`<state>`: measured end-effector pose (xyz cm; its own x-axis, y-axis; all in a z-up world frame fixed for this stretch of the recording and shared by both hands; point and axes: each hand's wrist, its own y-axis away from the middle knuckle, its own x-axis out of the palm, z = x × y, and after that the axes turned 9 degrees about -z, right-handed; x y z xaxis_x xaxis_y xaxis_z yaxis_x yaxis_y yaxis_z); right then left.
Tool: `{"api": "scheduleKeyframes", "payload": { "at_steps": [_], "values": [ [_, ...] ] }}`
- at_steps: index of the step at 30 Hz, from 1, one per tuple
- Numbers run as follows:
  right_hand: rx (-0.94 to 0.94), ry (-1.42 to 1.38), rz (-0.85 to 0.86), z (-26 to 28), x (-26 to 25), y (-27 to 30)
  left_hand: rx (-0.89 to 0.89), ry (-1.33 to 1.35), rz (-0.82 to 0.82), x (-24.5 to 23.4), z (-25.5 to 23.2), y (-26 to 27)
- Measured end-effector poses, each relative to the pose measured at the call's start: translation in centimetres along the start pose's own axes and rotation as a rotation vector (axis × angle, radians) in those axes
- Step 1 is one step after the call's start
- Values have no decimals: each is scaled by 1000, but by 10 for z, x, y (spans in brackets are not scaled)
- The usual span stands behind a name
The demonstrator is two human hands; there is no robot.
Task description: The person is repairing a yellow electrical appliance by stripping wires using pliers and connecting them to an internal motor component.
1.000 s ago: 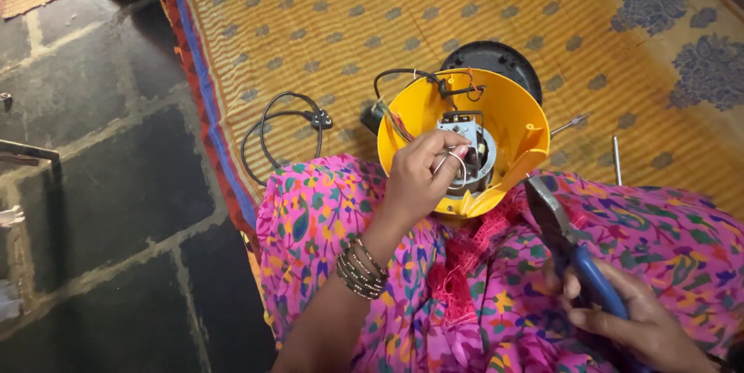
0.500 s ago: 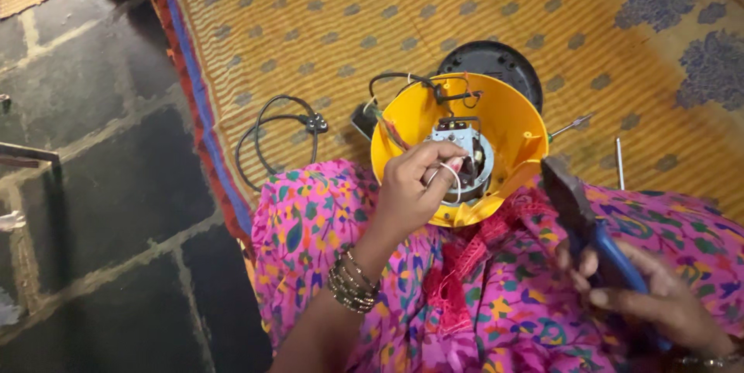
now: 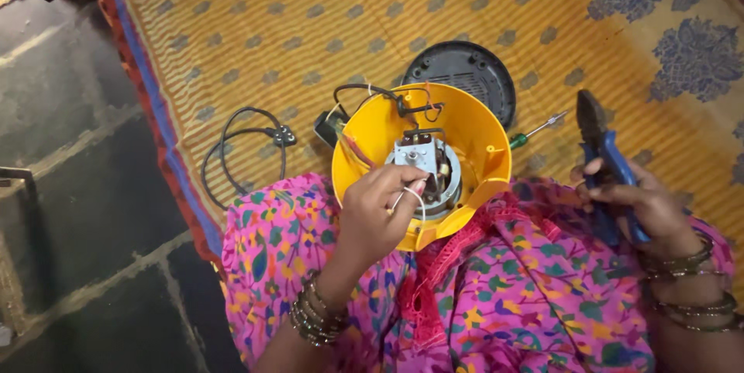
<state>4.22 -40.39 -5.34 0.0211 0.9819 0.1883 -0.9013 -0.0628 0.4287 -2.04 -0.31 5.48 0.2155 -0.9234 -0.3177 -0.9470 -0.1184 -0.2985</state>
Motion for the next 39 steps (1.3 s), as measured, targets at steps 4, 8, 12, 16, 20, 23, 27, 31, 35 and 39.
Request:
{"api": "scheduleKeyframes", "payload": {
  "at_steps": [4,8,12,16,20,23,27,31,35,39],
  "values": [
    [106,76,-79,-9,-4,-7,118,-117,-19,3,0,-2],
    [182,60,-69,-15,-1,-24,131,-180,-15,2,-1,-2],
    [199,23,-34,-9,9,-31,70,-169,-6,3,-2,-2],
    [340,15,-146,12,24,-24,102,-186,-23,4,-3,-3],
    [265,-1,-65,11,20,-23,51,-208,8,3,-2,-4],
    [247,-1,-35,0,7,-29,56,-194,3,2,-3,-6],
    [247,-25,-53,-14,-7,-36,82,-197,-18,3,-5,-8],
    [227,-144,22,-12,-9,-38,77,-161,-34,3,-6,-8],
    [327,-196,88,1,2,-35,-4,-125,-7,3,-7,-8],
    [368,-447,235,7,9,-35,21,-137,-19,5,-6,-10]
  ]
}}
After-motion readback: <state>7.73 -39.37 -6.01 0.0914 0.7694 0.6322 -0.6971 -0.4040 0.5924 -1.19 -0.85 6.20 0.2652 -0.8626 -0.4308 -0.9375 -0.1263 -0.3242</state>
